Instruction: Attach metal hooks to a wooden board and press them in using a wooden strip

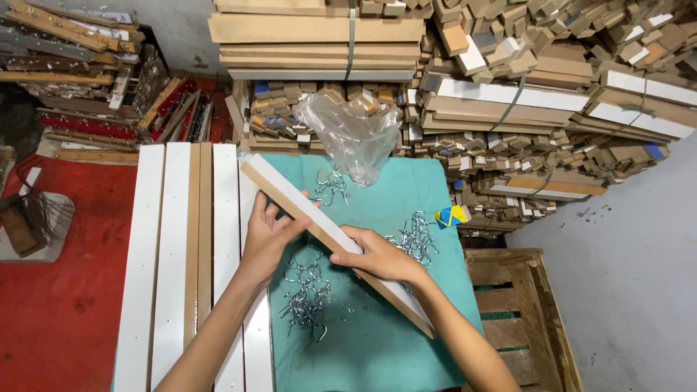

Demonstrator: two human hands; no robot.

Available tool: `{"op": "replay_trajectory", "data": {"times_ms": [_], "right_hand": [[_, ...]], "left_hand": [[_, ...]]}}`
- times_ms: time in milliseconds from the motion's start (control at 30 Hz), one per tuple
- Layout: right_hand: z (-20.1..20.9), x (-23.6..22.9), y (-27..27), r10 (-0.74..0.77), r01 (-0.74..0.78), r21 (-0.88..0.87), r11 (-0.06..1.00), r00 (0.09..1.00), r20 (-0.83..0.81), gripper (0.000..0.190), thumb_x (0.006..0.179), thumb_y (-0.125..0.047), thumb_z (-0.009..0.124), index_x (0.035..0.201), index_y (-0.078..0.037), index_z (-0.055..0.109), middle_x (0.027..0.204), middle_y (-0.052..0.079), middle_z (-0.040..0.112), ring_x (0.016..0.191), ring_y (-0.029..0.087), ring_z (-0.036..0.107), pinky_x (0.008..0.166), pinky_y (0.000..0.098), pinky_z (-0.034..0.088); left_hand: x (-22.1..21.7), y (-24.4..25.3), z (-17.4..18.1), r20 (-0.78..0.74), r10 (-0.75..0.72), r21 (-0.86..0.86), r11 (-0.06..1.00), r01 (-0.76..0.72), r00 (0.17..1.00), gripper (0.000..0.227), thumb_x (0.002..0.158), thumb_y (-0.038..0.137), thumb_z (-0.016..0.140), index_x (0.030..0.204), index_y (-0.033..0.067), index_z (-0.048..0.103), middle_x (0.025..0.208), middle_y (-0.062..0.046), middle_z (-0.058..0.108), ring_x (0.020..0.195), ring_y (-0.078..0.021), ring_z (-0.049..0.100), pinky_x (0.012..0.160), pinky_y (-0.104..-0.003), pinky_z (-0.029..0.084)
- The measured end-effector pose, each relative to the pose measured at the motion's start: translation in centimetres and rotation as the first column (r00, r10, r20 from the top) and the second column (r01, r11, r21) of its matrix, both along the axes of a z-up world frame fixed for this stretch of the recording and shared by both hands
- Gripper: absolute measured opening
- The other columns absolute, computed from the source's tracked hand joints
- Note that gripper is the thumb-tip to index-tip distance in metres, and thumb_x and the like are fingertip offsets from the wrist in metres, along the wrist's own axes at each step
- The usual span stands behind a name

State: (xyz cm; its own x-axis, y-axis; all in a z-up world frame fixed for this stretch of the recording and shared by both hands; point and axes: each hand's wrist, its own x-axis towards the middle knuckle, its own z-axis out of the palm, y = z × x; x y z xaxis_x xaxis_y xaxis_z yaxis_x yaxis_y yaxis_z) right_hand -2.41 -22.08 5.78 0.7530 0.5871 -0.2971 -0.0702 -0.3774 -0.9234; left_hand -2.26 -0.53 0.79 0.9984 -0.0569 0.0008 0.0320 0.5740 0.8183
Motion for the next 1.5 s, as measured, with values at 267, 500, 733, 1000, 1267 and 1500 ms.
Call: {"op": "replay_trajectory", "data": {"times_ms": [267,500,733,1000,1267,1500], "right_hand": [[1.4,-1.1,-0.7,0.015,0.153,-0.442,0.884,0.935,0.354,0.047,0.084,-0.025,0.074,0.127,-0.011,0.061,0.114,0.022,0.072,0.108,0.047,0.068,0.083,0.0527,0.056],[-6.9,0.5,-4.2,0.164,0.494,-0.136,0.859,-0.014,0.986,0.032,0.102,-0.036,0.059,0.109,-0.005,0.064,0.102,0.009,0.068,0.084,0.027,0.066,0.071,0.0376,0.052],[-9.9,0.8,-4.4,0.113,0.49,-0.064,0.869,-0.072,0.991,0.035,0.093,-0.034,0.073,0.114,-0.007,0.067,0.098,0.007,0.066,0.08,0.026,0.064,0.067,0.0364,0.052],[-6.7,-3.8,2.5,-0.561,0.581,0.092,0.809,0.715,0.418,0.055,0.075,-0.025,0.092,0.112,-0.003,0.058,0.089,0.018,0.066,0.08,0.034,0.063,0.067,0.0475,0.047],[-5.5,-4.6,4.0,-0.624,0.531,0.512,0.675,0.781,0.013,0.028,0.099,-0.021,0.062,0.119,-0.003,0.055,0.097,0.006,0.064,0.085,0.014,0.063,0.07,0.0288,0.057],[-5.1,-2.6,-2.0,-0.525,0.724,0.262,0.638,0.161,0.836,0.06,0.084,-0.004,0.073,0.136,-0.008,0.043,0.13,0.01,0.038,0.126,0.034,0.038,0.105,0.0416,0.038]], "left_hand": [[0.3,1.3,3.6,-0.085,0.227,-0.156,0.959,-0.238,0.97,0.053,0.107,0.028,0.032,0.152,0.0026,0.025,0.146,-0.023,0.048,0.133,-0.0433,0.052,0.112,-0.059,0.046],[2.1,4.7,-3.6,-0.268,0.493,-0.284,0.781,-0.557,0.828,0.074,0.098,0.067,0.031,0.149,0.0143,0.031,0.118,-0.007,0.058,0.115,-0.0295,0.067,0.115,-0.049,0.054],[0.4,2.9,1.4,-0.269,0.517,-0.278,0.766,-0.58,0.812,0.077,0.091,0.072,0.037,0.139,0.0126,0.038,0.107,-0.007,0.056,0.101,-0.029,0.068,0.105,-0.046,0.06],[-1.4,-3.7,-0.1,-0.026,-0.079,0.37,0.925,0.083,0.997,0.066,0.097,0.013,0.063,0.151,0.0,0.027,0.13,-0.027,0.064,0.108,-0.031,0.07,0.091,-0.044,0.06],[0.9,-4.4,9.1,0.134,-0.209,0.462,0.878,0.125,0.969,0.041,0.101,0.027,0.057,0.134,0.0051,0.046,0.102,-0.023,0.072,0.078,-0.0285,0.075,0.064,-0.034,0.063],[1.9,-0.7,12.5,-0.121,-0.504,0.931,0.241,0.274,0.855,0.034,0.098,0.022,0.057,0.131,0.02,0.065,0.099,-0.017,0.078,0.08,-0.032,0.08,0.087,-0.046,0.058]]}}
